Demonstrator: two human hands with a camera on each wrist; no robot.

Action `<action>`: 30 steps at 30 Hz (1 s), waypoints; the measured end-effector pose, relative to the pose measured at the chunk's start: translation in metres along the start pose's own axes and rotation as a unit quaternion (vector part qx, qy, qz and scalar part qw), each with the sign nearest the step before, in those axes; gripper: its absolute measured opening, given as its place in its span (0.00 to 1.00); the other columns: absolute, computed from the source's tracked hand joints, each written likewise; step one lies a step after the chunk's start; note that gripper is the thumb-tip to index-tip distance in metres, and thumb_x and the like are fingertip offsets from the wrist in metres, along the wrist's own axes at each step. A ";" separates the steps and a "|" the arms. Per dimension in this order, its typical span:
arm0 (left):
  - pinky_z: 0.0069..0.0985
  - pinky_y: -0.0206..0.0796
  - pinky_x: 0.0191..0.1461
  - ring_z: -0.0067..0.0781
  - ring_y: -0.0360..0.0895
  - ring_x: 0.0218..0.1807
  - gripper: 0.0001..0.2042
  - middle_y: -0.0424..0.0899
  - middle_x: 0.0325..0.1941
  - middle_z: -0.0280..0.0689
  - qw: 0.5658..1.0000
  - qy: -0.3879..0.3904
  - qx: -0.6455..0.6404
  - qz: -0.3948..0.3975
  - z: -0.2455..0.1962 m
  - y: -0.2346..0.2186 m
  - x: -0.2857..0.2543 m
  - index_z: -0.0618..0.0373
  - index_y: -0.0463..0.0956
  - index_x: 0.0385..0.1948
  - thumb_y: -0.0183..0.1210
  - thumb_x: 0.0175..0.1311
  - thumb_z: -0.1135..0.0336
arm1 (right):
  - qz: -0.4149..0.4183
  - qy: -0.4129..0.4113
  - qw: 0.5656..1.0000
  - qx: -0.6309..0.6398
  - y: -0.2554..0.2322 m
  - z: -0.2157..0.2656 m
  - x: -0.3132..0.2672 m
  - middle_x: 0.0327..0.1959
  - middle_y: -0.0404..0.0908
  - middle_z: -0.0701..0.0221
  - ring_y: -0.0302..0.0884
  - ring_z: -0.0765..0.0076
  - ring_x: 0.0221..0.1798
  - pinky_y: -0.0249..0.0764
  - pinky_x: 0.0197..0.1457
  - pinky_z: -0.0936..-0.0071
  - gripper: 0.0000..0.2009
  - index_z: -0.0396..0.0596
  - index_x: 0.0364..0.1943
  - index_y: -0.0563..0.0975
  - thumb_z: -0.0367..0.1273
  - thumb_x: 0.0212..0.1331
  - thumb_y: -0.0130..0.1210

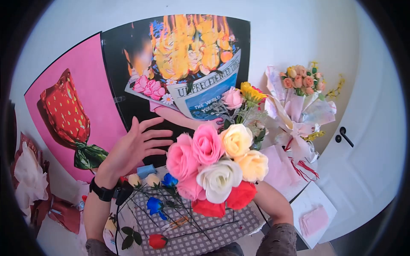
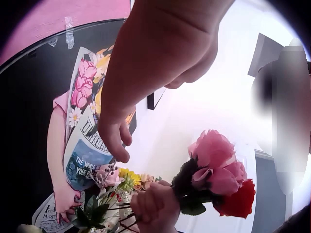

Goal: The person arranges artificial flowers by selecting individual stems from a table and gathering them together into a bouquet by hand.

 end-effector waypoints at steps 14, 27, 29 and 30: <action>0.28 0.65 0.56 0.34 0.76 0.52 0.25 0.77 0.53 0.46 0.958 0.182 0.181 0.129 -0.001 0.093 -0.037 0.59 0.55 0.66 0.41 0.75 0.53 | 0.059 0.053 0.992 -0.095 -0.019 0.066 -0.034 0.20 0.73 0.71 0.73 0.66 0.25 0.68 0.29 0.68 0.08 0.46 0.23 0.73 0.35 0.45 0.57; 0.27 0.65 0.56 0.39 0.77 0.50 0.27 0.72 0.59 0.49 0.963 0.111 0.218 0.110 0.036 0.109 -0.065 0.58 0.47 0.69 0.41 0.75 0.56 | 0.125 0.075 0.987 -0.067 -0.003 0.050 -0.014 0.20 0.74 0.70 0.74 0.66 0.25 0.68 0.29 0.68 0.08 0.45 0.24 0.75 0.34 0.44 0.57; 0.28 0.68 0.55 0.41 0.79 0.50 0.28 0.63 0.66 0.51 0.990 0.019 0.106 0.090 0.047 0.096 -0.073 0.55 0.38 0.71 0.38 0.76 0.57 | 0.136 0.070 0.987 -0.053 0.004 0.049 -0.015 0.20 0.74 0.70 0.74 0.66 0.25 0.69 0.29 0.68 0.08 0.45 0.24 0.75 0.34 0.44 0.57; 0.28 0.68 0.55 0.41 0.79 0.50 0.28 0.63 0.66 0.51 0.991 0.014 0.107 0.080 0.045 0.091 -0.081 0.55 0.38 0.71 0.38 0.76 0.57 | 0.140 0.065 0.987 -0.044 0.009 0.049 -0.015 0.20 0.74 0.70 0.74 0.66 0.25 0.69 0.29 0.68 0.08 0.45 0.25 0.75 0.34 0.44 0.57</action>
Point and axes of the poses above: each hand's wrist, its own x-axis towards the middle knuckle, its own y-axis out of the palm, z = x × y, the point moved 5 cm from there along x, towards the middle knuckle
